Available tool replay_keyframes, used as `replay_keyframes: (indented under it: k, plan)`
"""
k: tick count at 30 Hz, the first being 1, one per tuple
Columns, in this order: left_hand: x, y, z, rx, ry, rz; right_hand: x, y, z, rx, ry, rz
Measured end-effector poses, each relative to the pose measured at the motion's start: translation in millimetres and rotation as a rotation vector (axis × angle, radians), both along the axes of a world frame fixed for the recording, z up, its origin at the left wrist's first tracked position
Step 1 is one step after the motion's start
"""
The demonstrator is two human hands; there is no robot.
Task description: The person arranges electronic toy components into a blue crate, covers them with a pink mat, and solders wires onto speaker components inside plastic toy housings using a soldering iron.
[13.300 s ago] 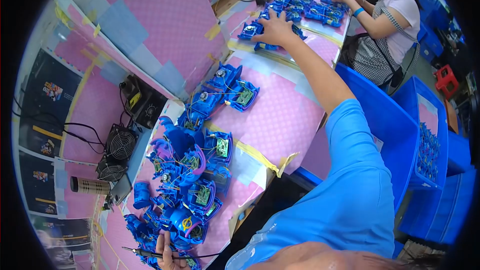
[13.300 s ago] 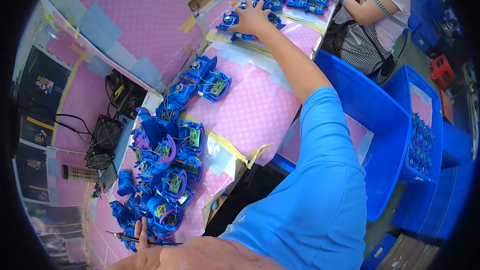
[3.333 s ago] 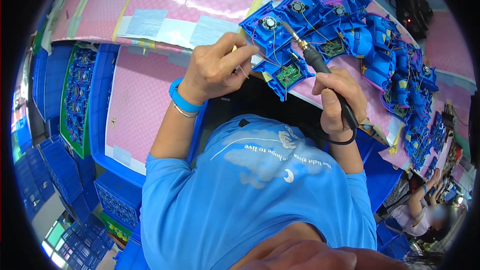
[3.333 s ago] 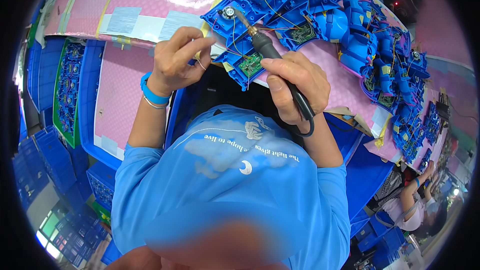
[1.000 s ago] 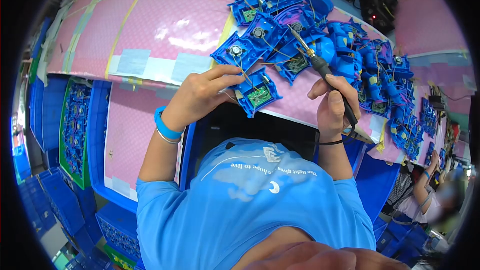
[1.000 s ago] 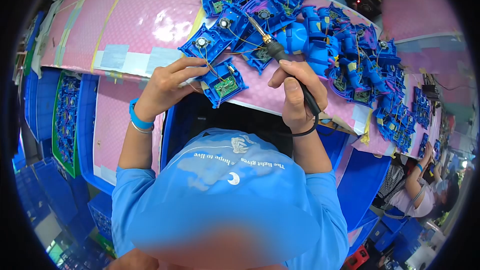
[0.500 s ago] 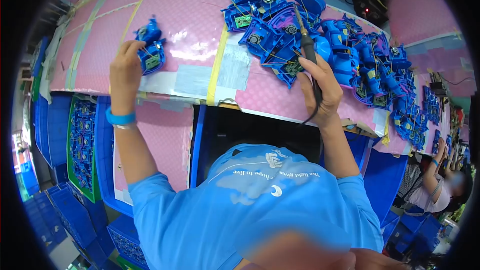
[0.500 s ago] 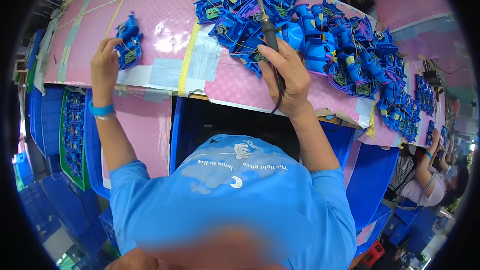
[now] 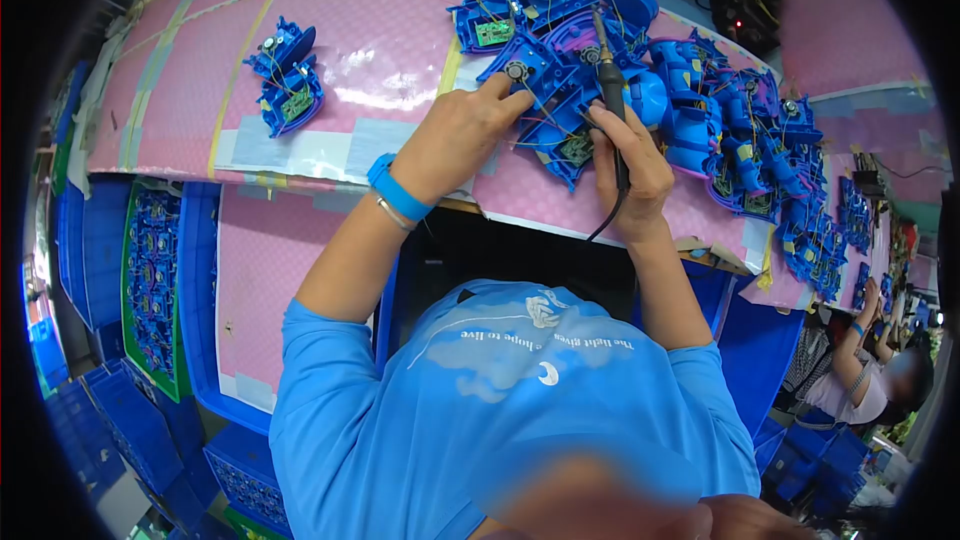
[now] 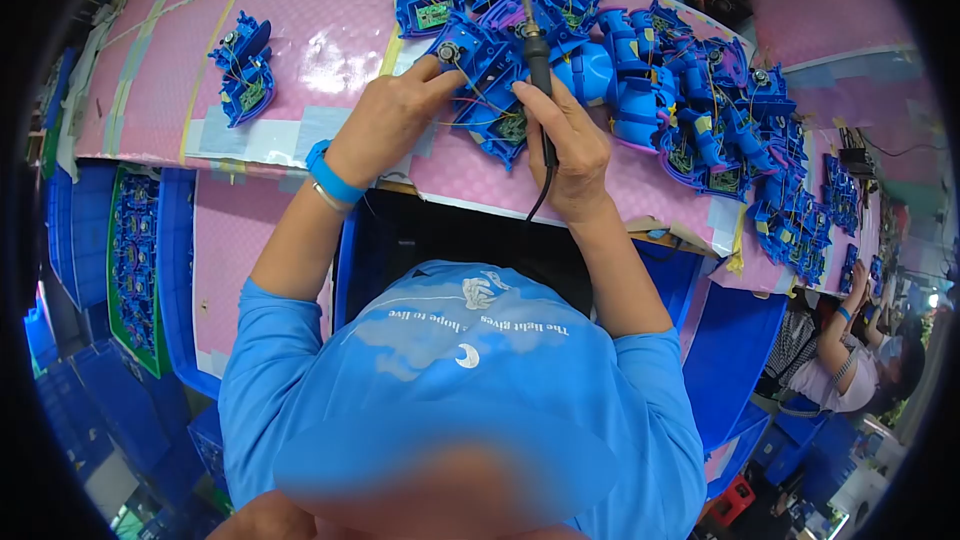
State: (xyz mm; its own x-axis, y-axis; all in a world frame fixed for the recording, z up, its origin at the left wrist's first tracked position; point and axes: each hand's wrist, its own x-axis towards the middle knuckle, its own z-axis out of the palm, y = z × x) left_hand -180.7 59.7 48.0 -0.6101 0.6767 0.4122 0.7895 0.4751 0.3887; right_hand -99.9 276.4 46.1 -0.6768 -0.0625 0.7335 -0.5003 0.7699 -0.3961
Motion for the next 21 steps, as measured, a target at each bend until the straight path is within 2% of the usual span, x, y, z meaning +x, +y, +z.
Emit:
replay_keyframes:
  k: [6, 10, 12, 13, 14, 16, 17, 19, 21]
  plan:
    - [57, -41, 18, -0.117, -0.046, 0.071, 18, -28, -8, -0.103, -0.079, 0.121]
    - [60, -50, 4, 0.068, -0.014, 0.184, 11, -47, -7, -0.138, -0.078, 0.159]
    - [62, -49, 4, 0.420, -0.403, 0.289, 6, -51, -5, -0.141, -0.087, 0.207]
    - [65, -49, 5, 0.642, -0.689, 0.325, 5, -49, -3, -0.143, -0.088, 0.214]
    - [65, -50, 4, 0.643, -0.689, 0.333, 7, -44, -1, -0.115, -0.015, 0.253]
    - [66, -52, 0, 1.127, -0.853, 0.287, 17, -41, 11, -0.118, 0.042, 0.300]
    - [66, -59, -1, 1.227, -1.052, 0.301, 23, -38, 15, -0.121, 0.035, 0.310]
    - [64, -60, -13, 1.226, -0.984, 0.293, 29, -31, 19, -0.153, -0.091, 0.367]
    - [63, -55, -16, 1.222, -0.914, 0.277, 29, -34, 18, -0.170, -0.095, 0.394]
